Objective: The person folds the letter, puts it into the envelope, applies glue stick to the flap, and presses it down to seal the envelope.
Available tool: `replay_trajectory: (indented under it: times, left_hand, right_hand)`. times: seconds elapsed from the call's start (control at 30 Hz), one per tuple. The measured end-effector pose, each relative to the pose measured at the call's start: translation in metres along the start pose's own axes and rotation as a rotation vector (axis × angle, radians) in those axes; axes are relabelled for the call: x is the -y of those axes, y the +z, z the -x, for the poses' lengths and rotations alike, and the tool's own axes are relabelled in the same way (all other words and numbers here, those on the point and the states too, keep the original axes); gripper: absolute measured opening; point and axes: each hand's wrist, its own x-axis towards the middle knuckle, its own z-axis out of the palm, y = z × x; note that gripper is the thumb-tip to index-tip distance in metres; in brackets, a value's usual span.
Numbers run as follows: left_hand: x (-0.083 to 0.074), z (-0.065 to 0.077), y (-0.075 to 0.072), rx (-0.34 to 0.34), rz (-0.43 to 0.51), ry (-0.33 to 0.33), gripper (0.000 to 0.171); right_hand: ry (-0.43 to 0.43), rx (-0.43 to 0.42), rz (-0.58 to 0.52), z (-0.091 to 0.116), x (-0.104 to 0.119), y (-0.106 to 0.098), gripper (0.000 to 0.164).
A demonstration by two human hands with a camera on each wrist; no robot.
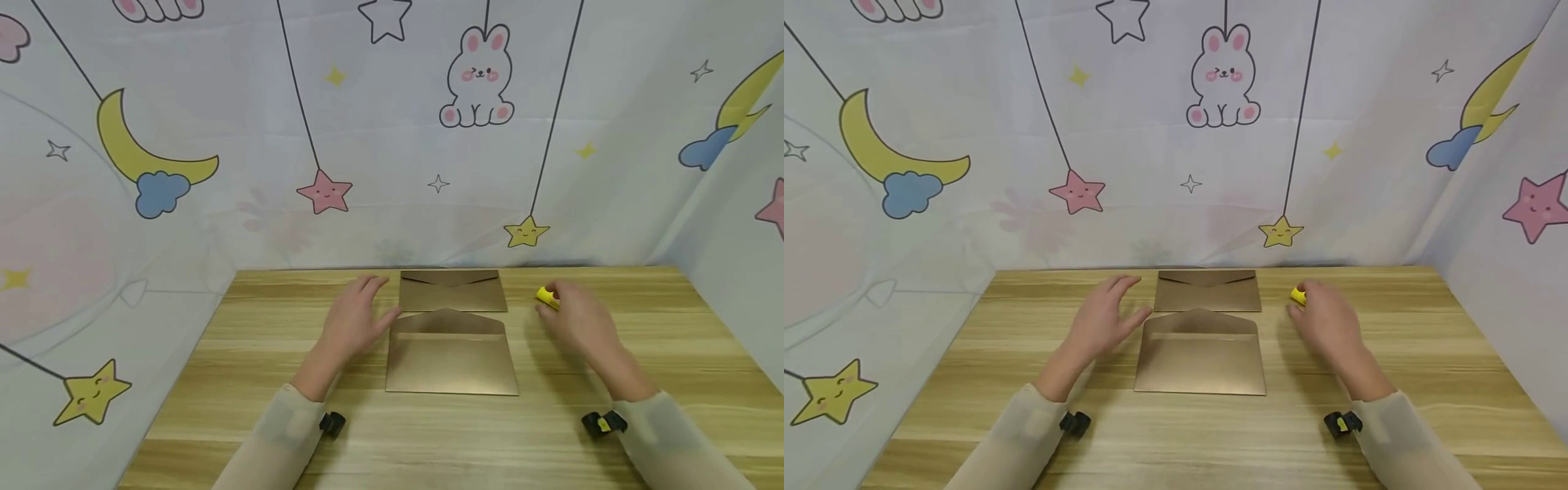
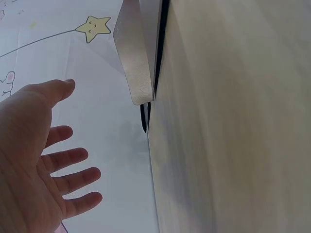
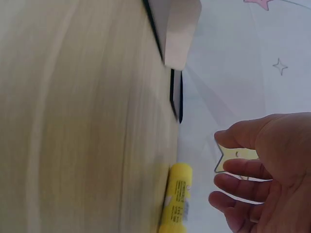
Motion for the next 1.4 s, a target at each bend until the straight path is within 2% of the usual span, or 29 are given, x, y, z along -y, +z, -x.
replay_trajectory:
  times: [0.17, 0.43, 0.77, 1.03, 1.4]
  left_hand:
    - [0.002, -0.005, 0.003, 0.03, -0.029, 0.001, 0.069]
    - [0.003, -0.005, 0.005, 0.079, -0.02, -0.033, 0.074]
    - [0.005, -0.005, 0.005, 0.071, -0.013, -0.031, 0.074]
    - [0.005, -0.005, 0.005, 0.063, -0.014, -0.024, 0.074]
    - [0.006, -0.004, 0.004, 0.06, -0.018, -0.023, 0.073]
  right_hand:
    - [-0.035, -0.052, 0.064, -0.007, -0.011, 0.004, 0.051]
    - [-0.005, 0.007, 0.122, -0.021, -0.027, 0.01, 0.051]
    - [0.01, 0.075, 0.151, -0.028, -0.034, 0.01, 0.043]
    - [0.025, 0.084, 0.162, -0.032, -0.039, 0.012, 0.034]
    - [0.034, 0.063, 0.152, -0.031, -0.036, 0.011, 0.035]
